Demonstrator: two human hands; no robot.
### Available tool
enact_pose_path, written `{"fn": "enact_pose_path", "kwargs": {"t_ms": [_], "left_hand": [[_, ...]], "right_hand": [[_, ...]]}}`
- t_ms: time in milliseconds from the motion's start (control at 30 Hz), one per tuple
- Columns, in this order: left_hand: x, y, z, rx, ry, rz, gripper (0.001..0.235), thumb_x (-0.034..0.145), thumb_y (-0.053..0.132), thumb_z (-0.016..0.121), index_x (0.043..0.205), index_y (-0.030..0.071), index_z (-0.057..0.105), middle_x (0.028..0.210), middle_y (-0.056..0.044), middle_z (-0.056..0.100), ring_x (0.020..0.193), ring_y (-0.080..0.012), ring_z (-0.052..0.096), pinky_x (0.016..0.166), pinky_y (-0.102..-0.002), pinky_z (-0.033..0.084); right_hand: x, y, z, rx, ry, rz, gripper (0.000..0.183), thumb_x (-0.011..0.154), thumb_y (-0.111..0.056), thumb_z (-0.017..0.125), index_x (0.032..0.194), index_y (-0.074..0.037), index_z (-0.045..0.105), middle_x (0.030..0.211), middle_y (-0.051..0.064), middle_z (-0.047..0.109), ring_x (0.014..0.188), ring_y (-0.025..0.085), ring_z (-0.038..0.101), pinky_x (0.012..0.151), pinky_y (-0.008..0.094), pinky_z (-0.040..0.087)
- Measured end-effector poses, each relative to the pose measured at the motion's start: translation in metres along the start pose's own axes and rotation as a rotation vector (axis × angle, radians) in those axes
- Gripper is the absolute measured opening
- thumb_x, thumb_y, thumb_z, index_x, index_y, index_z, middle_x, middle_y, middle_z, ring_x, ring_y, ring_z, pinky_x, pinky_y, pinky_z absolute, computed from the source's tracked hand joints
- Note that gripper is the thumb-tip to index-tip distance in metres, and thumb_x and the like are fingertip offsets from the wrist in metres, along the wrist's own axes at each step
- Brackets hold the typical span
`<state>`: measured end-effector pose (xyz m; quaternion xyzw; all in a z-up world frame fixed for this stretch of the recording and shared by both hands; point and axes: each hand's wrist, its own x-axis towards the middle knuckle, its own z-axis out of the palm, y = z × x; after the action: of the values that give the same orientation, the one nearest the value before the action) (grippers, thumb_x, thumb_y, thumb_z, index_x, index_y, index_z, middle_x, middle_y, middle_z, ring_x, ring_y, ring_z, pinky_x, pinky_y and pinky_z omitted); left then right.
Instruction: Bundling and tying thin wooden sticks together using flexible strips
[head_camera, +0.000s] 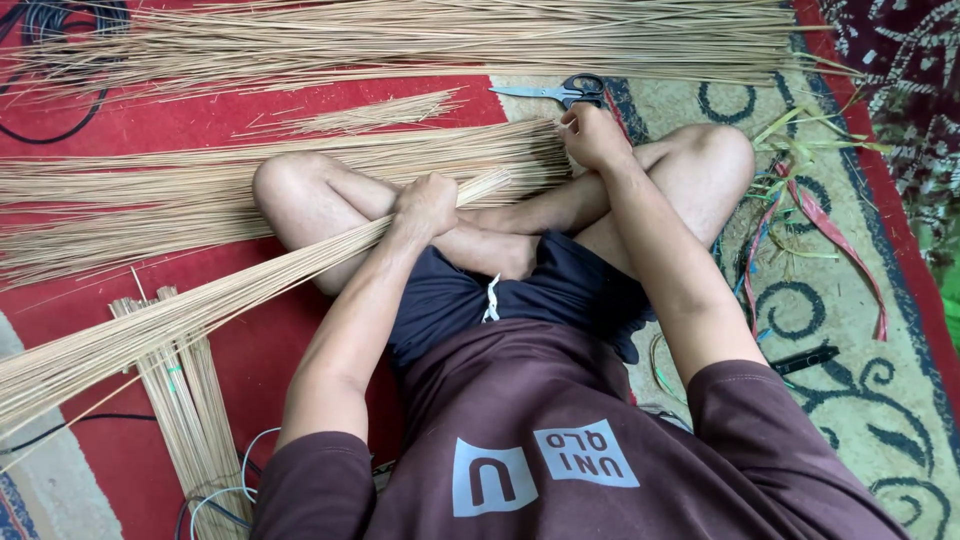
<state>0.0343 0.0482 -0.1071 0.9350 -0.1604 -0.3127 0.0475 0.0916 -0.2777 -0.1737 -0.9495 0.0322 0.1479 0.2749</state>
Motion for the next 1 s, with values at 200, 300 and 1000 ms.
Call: {"fn": "enact_pose_path", "kwargs": {"t_ms": [200, 300, 1000], "left_hand": [[-0.014, 0.006, -0.018, -0.015, -0.054, -0.034, 0.034, 0.087, 0.022, 0.071, 0.111, -0.002, 0.077, 0.113, -0.024, 0.076, 0.115, -0.0420, 0.070, 0.097, -0.052, 0.058], [0.004, -0.003, 0.002, -0.048, -0.036, -0.058, 0.036, 0.085, 0.027, 0.070, 0.109, 0.000, 0.078, 0.111, -0.023, 0.076, 0.114, -0.0411, 0.071, 0.095, -0.053, 0.059], [-0.002, 0.002, -0.004, -0.049, -0.077, -0.045, 0.039, 0.087, 0.029, 0.062, 0.106, -0.002, 0.078, 0.110, -0.026, 0.076, 0.113, -0.0439, 0.070, 0.095, -0.054, 0.059]], "right_hand": [[0.011, -0.012, 0.014, -0.085, 0.051, -0.209, 0.019, 0.093, -0.012, 0.072, 0.110, -0.004, 0.075, 0.094, 0.013, 0.072, 0.094, 0.039, 0.073, 0.077, 0.049, 0.060], [0.004, -0.035, 0.009, -0.277, 0.146, -0.401, 0.019, 0.093, -0.010, 0.075, 0.109, 0.001, 0.076, 0.098, 0.018, 0.067, 0.095, 0.043, 0.071, 0.078, 0.050, 0.060], [0.069, 0.010, 0.090, -0.361, 0.124, -0.434, 0.013, 0.095, -0.029, 0.073, 0.099, -0.019, 0.080, 0.101, 0.003, 0.066, 0.093, 0.034, 0.070, 0.077, 0.047, 0.058]]}}
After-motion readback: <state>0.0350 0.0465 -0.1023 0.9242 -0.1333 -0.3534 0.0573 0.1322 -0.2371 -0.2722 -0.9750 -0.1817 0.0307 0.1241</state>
